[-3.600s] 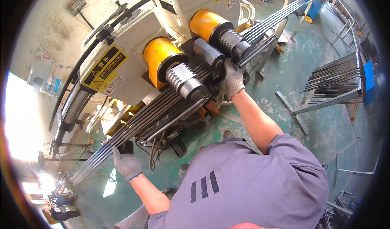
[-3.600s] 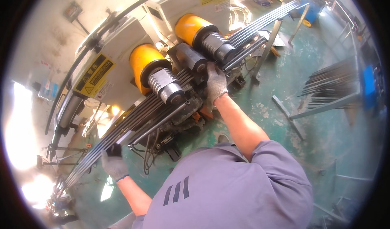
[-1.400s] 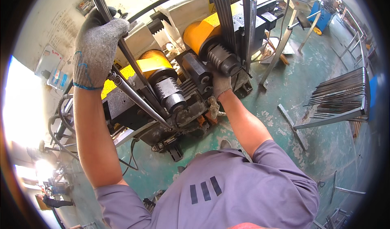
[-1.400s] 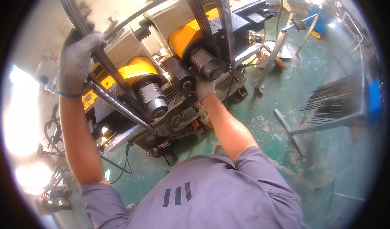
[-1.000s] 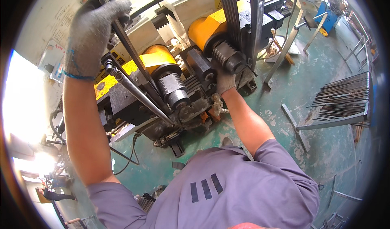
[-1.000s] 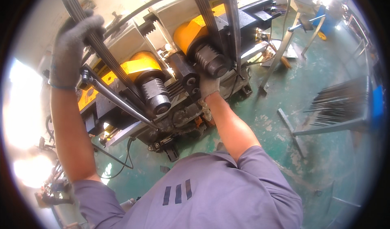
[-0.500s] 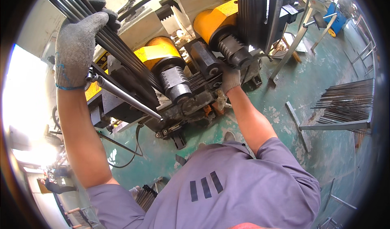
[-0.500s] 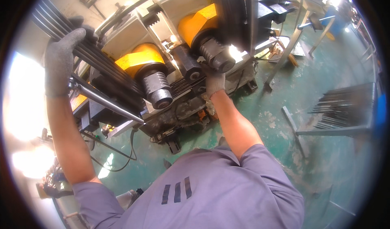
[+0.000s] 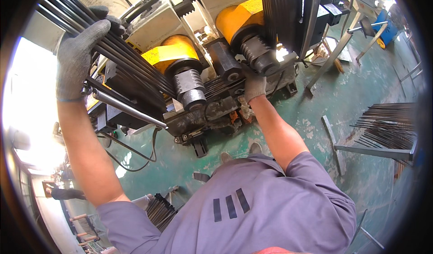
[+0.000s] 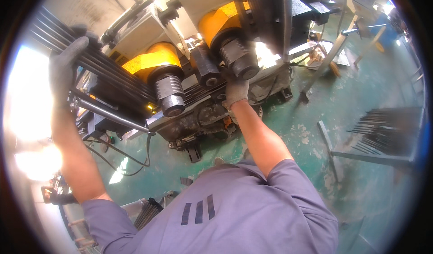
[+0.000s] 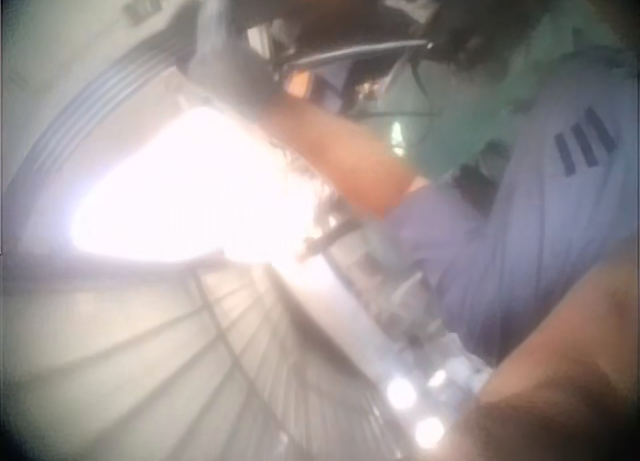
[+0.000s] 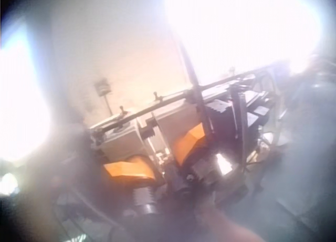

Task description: The person inserts several metal rods into a bending machine, removes the bent bundle, and repeats the process after retrieving more rods from a nearby stack.

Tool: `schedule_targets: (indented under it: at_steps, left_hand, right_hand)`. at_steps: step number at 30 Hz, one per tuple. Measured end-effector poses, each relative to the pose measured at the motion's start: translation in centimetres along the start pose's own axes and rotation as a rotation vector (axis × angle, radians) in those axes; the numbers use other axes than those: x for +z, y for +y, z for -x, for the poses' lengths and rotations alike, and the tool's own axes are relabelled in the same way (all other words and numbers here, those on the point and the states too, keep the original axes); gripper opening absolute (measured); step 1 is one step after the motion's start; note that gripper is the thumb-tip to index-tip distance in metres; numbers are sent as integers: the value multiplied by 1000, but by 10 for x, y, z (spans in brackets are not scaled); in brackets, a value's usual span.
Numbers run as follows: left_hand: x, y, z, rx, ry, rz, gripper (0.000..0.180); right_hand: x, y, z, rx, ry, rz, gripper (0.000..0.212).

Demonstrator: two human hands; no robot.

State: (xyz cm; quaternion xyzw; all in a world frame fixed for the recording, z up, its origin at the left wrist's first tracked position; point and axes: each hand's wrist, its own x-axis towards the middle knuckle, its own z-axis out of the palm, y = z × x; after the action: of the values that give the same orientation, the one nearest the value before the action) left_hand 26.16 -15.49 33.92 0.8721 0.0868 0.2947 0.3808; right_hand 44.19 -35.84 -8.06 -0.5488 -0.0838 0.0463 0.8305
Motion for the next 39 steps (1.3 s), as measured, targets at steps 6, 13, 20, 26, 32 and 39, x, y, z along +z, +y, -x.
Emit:
schedule_targets:
  at_steps: [6, 13, 20, 26, 32, 39]
  left_hand:
    - [-7, -9, -1, -37, -28, 9, 33]
    - [-5, -5, -5, -50, -24, -80, 37]
    - [0, 1, 3, -87, -8, -188, 37]
    - [6, 28, 21, -58, 170, -337, 31]
    - [16, 54, 148, -126, 282, -33, 28]
    - [167, 52, 293, -96, 110, 371, 33]
  right_hand:
    - [7, -16, 8, 33, 27, -44, 24]
    - [1, 0, -3, 23, 41, 13, 36]
    - [-3, 25, -5, 76, 33, 114, 31]
    - [-8, 9, 5, -103, 1, 134, 34]
    - [-72, -93, 96, 143, 156, -119, 15]
    - [-312, -165, 176, 150, 315, -13, 5]
